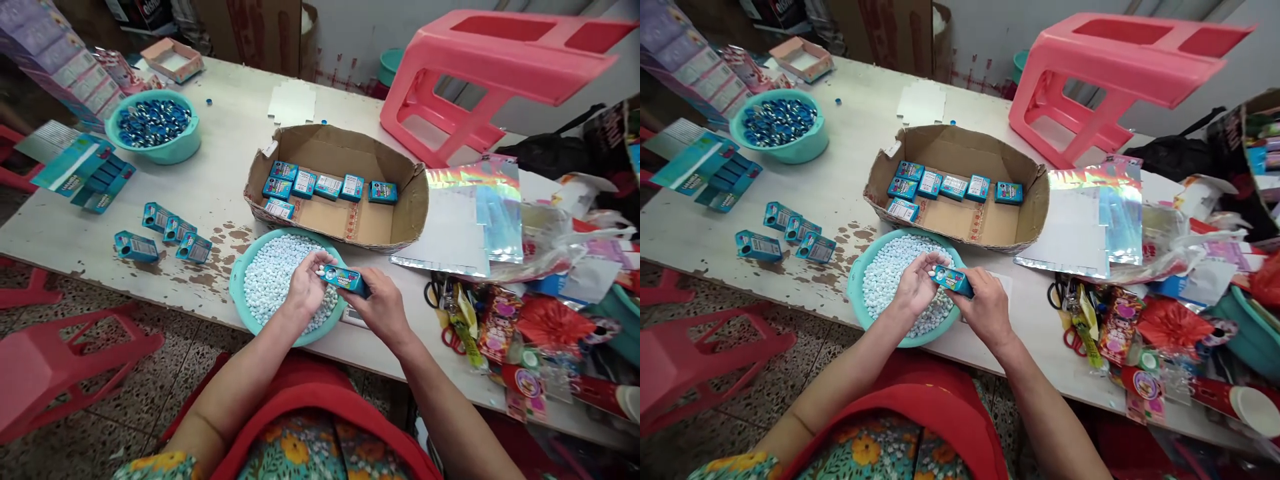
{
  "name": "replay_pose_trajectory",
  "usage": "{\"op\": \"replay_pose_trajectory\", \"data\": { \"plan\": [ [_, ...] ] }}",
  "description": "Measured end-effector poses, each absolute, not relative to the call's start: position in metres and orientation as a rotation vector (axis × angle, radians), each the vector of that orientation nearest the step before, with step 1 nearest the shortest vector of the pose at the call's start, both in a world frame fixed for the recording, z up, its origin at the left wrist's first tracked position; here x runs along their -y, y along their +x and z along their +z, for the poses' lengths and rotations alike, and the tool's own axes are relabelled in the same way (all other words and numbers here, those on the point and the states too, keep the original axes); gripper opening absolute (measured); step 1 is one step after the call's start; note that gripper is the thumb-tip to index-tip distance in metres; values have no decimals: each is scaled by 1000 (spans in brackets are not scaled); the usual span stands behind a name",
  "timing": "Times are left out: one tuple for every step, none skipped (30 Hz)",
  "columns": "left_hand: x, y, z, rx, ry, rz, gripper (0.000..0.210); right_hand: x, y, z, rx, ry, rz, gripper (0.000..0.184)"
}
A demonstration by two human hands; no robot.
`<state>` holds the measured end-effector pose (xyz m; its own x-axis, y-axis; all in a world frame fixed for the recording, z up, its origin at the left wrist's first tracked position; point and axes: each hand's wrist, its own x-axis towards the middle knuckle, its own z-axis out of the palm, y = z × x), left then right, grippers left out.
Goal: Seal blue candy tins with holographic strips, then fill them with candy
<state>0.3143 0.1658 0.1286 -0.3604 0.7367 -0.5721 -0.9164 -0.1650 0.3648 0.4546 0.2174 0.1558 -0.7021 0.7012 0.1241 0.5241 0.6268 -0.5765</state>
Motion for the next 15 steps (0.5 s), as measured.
{"op": "replay_pose_trajectory", "data": {
  "plan": [
    [-164,314,130,-811,-288,1782,11,-216,452,157,2504,-992,749,31],
    [-162,313,131,-822,-253,1782,11,-214,451,156,2491,-1005,767,31],
    [-160,313,130,-841,-205,1777,15,-213,449,156,2474,-1019,789,31],
    [-157,312,128,-868,-149,1768,19,-212,448,155,2453,-1031,814,31],
    [-154,309,125,-919,-87,1759,22,-212,448,154,2429,-1038,847,31],
    [-151,306,122,-1003,-14,1749,24,-211,448,154,2396,-1042,888,31],
    [-147,301,120,-1124,66,1738,26,-211,449,155,2356,-1042,936,30],
    [-142,295,120,-1267,155,1725,29,-210,449,156,2310,-1044,982,30],
    [-137,287,122,-1402,260,1703,33,-209,449,157,2259,-1050,1016,31],
    [-131,278,126,-1499,391,1670,40,-207,447,157,2203,-1060,1033,31],
    [-125,270,133,-1540,549,1621,47,-205,444,158,2154,-1066,1043,32],
    [-118,262,142,-1526,725,1559,52,-202,439,157,2117,-1054,1058,33],
    [-112,254,152,-1483,894,1490,54,-198,431,156,2098,-1017,1092,33],
    [-106,247,163,-1445,1047,1410,53,-193,422,155,2084,-958,1148,33],
    [-100,240,173,-1453,1161,1336,49,-188,410,153,2065,-889,1215,36]
  ]
}}
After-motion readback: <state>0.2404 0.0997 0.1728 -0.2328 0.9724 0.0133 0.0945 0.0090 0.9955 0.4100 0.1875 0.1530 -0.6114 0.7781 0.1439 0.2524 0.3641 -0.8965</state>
